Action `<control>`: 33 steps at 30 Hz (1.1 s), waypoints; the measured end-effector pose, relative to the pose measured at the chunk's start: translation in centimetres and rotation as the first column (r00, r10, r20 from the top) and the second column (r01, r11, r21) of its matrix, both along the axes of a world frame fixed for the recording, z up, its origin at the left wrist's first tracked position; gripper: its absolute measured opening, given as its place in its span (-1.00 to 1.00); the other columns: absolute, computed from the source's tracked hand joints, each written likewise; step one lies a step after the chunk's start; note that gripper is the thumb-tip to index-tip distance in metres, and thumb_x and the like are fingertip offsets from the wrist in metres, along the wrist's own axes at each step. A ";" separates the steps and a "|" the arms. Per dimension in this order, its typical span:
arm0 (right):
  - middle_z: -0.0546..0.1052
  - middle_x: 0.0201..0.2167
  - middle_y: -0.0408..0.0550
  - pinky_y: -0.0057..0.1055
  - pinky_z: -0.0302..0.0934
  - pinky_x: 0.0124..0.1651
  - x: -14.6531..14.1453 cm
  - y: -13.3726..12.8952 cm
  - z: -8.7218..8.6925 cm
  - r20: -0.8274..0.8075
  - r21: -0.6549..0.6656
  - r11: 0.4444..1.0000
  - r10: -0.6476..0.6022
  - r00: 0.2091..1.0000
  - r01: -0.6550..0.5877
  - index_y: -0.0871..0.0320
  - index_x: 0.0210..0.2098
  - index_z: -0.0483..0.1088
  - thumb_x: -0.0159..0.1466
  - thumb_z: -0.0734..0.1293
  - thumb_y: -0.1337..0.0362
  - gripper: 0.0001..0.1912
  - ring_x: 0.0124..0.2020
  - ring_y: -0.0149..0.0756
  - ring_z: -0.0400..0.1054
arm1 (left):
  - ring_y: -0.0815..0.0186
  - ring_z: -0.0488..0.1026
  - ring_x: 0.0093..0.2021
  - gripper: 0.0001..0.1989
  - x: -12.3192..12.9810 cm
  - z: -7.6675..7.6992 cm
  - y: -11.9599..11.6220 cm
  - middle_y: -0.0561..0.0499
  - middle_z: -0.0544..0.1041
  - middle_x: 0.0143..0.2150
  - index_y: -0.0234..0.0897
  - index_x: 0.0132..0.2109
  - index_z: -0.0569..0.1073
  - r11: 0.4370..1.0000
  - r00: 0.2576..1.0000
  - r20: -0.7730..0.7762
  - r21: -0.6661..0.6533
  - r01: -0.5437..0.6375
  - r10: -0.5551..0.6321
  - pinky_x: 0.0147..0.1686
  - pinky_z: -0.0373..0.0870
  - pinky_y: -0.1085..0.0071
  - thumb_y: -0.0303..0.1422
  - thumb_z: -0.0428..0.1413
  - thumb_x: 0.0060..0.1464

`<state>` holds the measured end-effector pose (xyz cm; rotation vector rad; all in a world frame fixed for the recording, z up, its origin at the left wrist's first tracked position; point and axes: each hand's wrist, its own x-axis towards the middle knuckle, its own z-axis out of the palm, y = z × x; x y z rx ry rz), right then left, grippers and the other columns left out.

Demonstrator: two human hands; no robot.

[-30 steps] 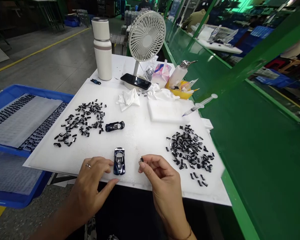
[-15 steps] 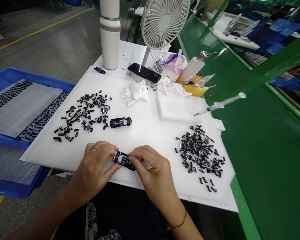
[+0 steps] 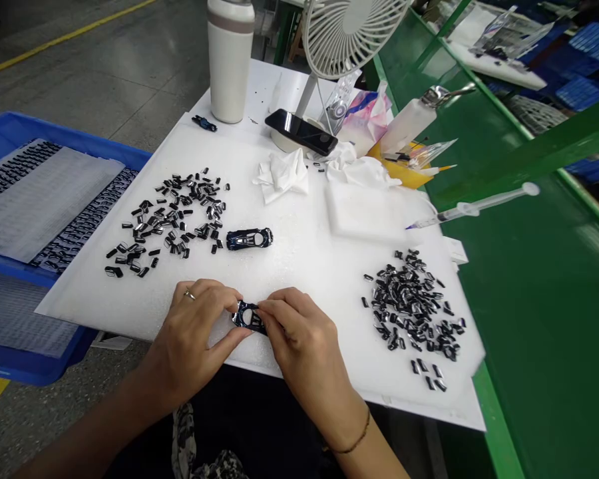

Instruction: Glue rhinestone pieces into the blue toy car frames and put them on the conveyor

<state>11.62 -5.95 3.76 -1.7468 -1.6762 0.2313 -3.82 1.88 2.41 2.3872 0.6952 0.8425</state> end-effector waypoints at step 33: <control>0.41 -0.33 -0.09 -0.45 0.30 -0.28 -1.9 -4.1 1.6 -0.335 0.222 0.959 -0.092 0.938 0.173 0.12 -0.04 0.33 0.24 0.30 0.50 -0.68 -0.32 -0.39 0.34 | 0.36 0.45 -0.27 -0.78 0.8 2.3 -5.0 -0.04 0.52 -0.23 -0.36 0.01 0.36 0.996 0.949 0.302 -0.023 -0.085 0.087 -0.24 0.40 0.44 -0.56 0.03 0.21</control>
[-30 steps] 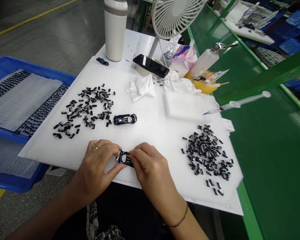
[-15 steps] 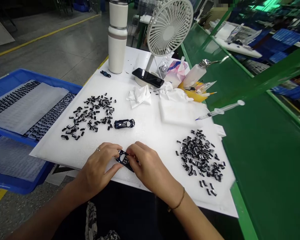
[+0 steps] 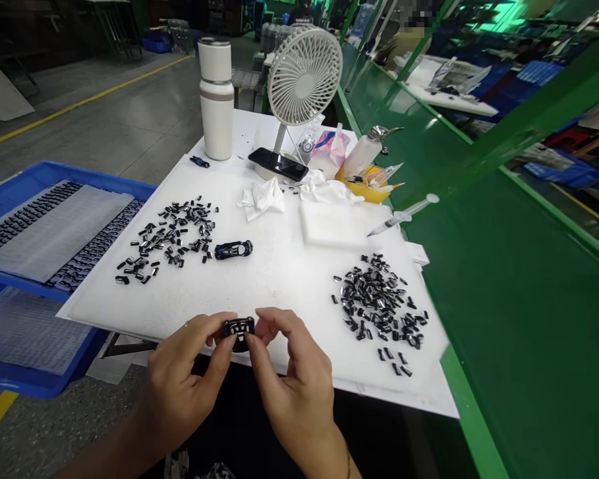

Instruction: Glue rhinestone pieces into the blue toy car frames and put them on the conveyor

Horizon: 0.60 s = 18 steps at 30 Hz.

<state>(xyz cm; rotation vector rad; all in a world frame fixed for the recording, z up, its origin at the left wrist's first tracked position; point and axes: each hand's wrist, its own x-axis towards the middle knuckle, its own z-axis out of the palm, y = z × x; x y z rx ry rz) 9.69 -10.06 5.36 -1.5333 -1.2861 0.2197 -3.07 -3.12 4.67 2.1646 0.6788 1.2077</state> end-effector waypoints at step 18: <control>0.44 -0.27 0.09 -0.24 0.31 -0.32 0.2 -2.0 0.8 0.217 0.278 0.948 0.092 0.972 -0.152 0.22 0.00 0.28 0.10 0.21 0.72 -0.49 -0.26 -0.25 0.32 | 0.17 0.50 -0.12 -0.69 -1.4 1.2 -0.4 -0.29 0.53 -0.17 -0.59 0.03 0.37 0.888 0.983 -0.044 0.423 0.181 -0.179 -0.20 0.50 0.21 -0.68 0.04 0.12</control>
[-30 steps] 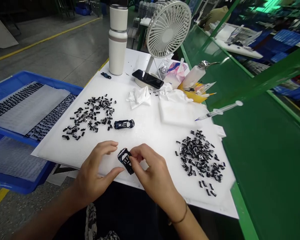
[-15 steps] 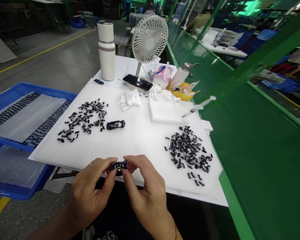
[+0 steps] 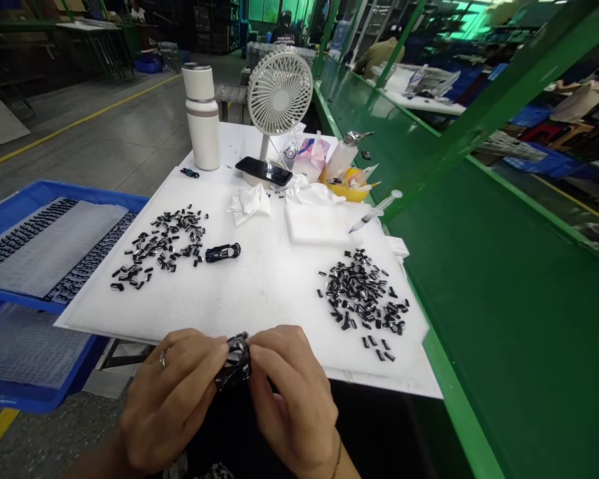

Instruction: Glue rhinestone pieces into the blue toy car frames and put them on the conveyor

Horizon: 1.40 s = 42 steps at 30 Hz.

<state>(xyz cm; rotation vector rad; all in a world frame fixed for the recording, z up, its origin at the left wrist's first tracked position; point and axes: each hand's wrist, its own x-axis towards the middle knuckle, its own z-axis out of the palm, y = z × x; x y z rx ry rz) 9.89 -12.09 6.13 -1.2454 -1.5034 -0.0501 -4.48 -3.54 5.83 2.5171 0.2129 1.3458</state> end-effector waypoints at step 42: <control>0.44 -0.32 0.01 -0.29 0.34 -0.31 -1.0 -0.9 -1.3 -0.177 -0.034 0.998 -0.061 0.982 0.056 0.19 -0.04 0.29 0.13 0.21 0.71 -0.53 -0.27 -0.28 0.35 | 0.24 0.51 -0.37 -0.81 0.1 0.0 -0.4 -0.26 0.58 -0.23 -0.50 -0.09 0.40 0.982 0.989 -0.021 0.117 -0.145 0.149 -0.27 0.26 0.17 -0.64 0.07 0.13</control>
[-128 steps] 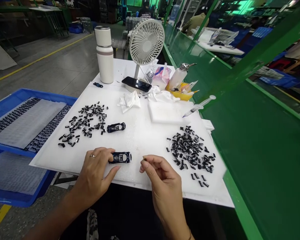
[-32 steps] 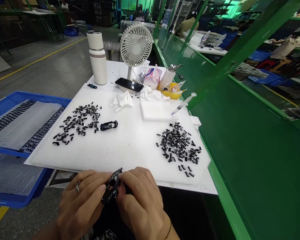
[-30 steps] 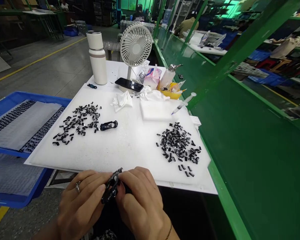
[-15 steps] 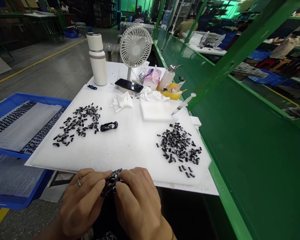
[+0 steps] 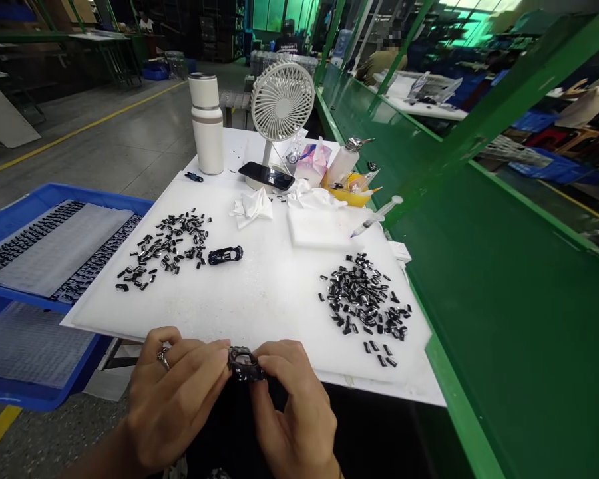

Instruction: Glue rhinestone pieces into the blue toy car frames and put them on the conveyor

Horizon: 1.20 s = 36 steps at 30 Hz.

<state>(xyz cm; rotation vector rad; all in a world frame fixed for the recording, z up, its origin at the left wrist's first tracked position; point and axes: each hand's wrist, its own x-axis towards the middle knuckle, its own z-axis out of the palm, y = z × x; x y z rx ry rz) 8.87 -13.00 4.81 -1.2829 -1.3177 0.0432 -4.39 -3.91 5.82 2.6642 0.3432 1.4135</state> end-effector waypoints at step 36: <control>0.45 -0.27 -0.01 -0.37 0.34 -0.23 -0.2 -1.3 -1.2 -0.045 -0.023 0.997 -0.069 0.997 0.068 0.14 -0.04 0.29 0.18 0.22 0.67 -0.56 -0.22 -0.31 0.38 | 0.22 0.44 -0.35 -0.88 1.4 -0.7 -1.4 -0.20 0.58 -0.28 -0.52 -0.21 0.47 0.991 0.992 0.014 0.050 -0.123 0.122 -0.26 0.15 0.16 -0.60 0.03 0.16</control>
